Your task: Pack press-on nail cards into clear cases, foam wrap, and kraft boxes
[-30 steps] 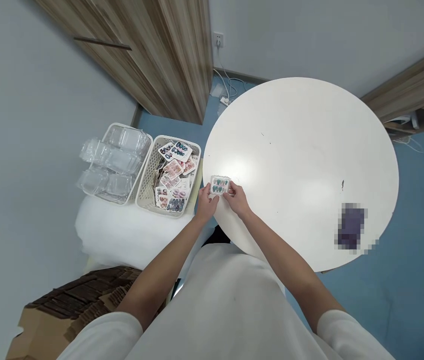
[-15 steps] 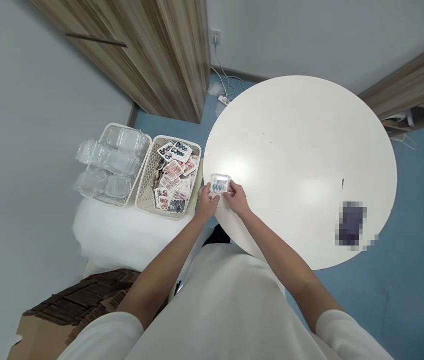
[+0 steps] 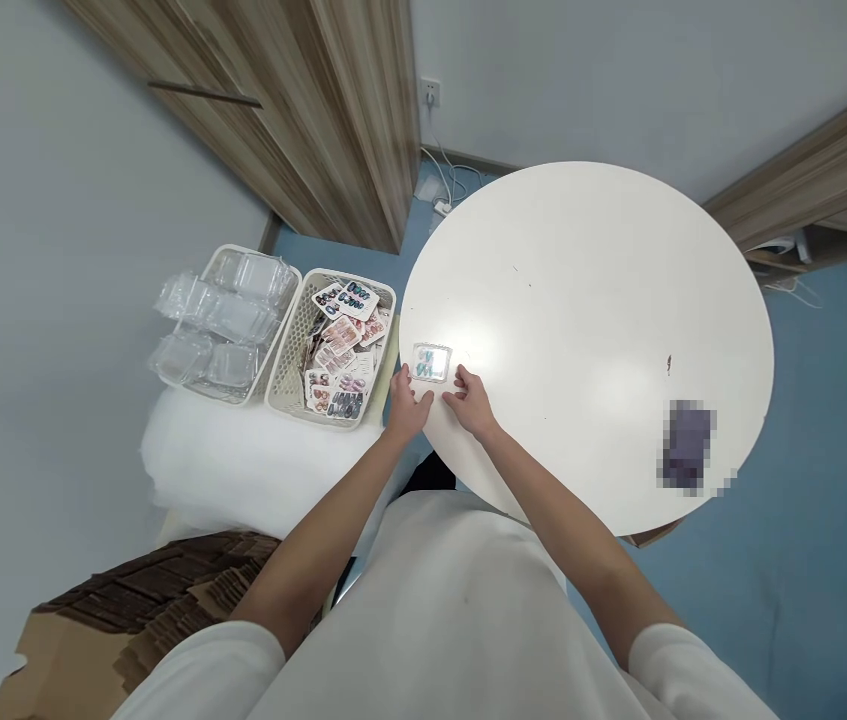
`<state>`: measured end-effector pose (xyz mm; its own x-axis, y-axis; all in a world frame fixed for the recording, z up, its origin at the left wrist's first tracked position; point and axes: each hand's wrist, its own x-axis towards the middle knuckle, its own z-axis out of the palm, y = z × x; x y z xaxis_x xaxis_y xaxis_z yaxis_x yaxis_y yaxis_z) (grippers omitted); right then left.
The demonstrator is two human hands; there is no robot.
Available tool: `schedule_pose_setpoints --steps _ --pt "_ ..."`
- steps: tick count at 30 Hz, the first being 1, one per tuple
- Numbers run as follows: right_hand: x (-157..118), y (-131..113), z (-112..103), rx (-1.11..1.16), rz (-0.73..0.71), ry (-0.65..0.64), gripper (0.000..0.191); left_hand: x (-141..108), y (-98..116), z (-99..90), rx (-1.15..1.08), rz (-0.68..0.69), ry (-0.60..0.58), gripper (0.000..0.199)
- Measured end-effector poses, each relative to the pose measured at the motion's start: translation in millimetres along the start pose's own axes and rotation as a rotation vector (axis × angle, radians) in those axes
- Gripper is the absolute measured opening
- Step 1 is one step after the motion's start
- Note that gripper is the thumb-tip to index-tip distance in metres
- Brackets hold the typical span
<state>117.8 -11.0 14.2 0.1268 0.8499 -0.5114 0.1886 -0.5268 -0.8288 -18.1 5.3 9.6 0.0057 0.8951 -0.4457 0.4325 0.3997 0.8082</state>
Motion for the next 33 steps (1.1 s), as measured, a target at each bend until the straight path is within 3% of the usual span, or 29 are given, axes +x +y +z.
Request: schedule_pose_setpoints --steps 9,15,18,21,24,26,29,33 --pt "-32 16 -33 -0.067 -0.025 -0.105 0.069 -29 -7 12.2 -0.011 -0.029 0.085 0.07" --pt "-73 38 -77 -0.065 -0.03 -0.113 0.061 -68 -13 30.1 0.095 -0.036 0.071 0.052" --pt "-98 60 -117 -0.103 -0.044 -0.02 0.057 -88 -11 48.7 0.16 0.016 -0.019 0.04" --pt "-122 86 -168 -0.294 -0.007 0.206 0.057 -105 -6 71.5 0.197 0.07 -0.107 0.034" --pt "-141 108 -219 -0.497 0.161 0.42 0.06 -119 1 91.6 0.212 0.095 -0.178 0.032" --pt "-147 117 -245 -0.551 0.266 0.467 0.064 -125 5 101.0 0.215 0.101 -0.206 0.031" --pt "-146 123 -267 -0.569 0.338 0.499 0.066 -132 5 107.8 0.216 0.101 -0.219 0.031" --pt "-140 124 -277 -0.592 0.376 0.512 0.068 -139 0 106.4 0.205 0.084 -0.184 0.032"
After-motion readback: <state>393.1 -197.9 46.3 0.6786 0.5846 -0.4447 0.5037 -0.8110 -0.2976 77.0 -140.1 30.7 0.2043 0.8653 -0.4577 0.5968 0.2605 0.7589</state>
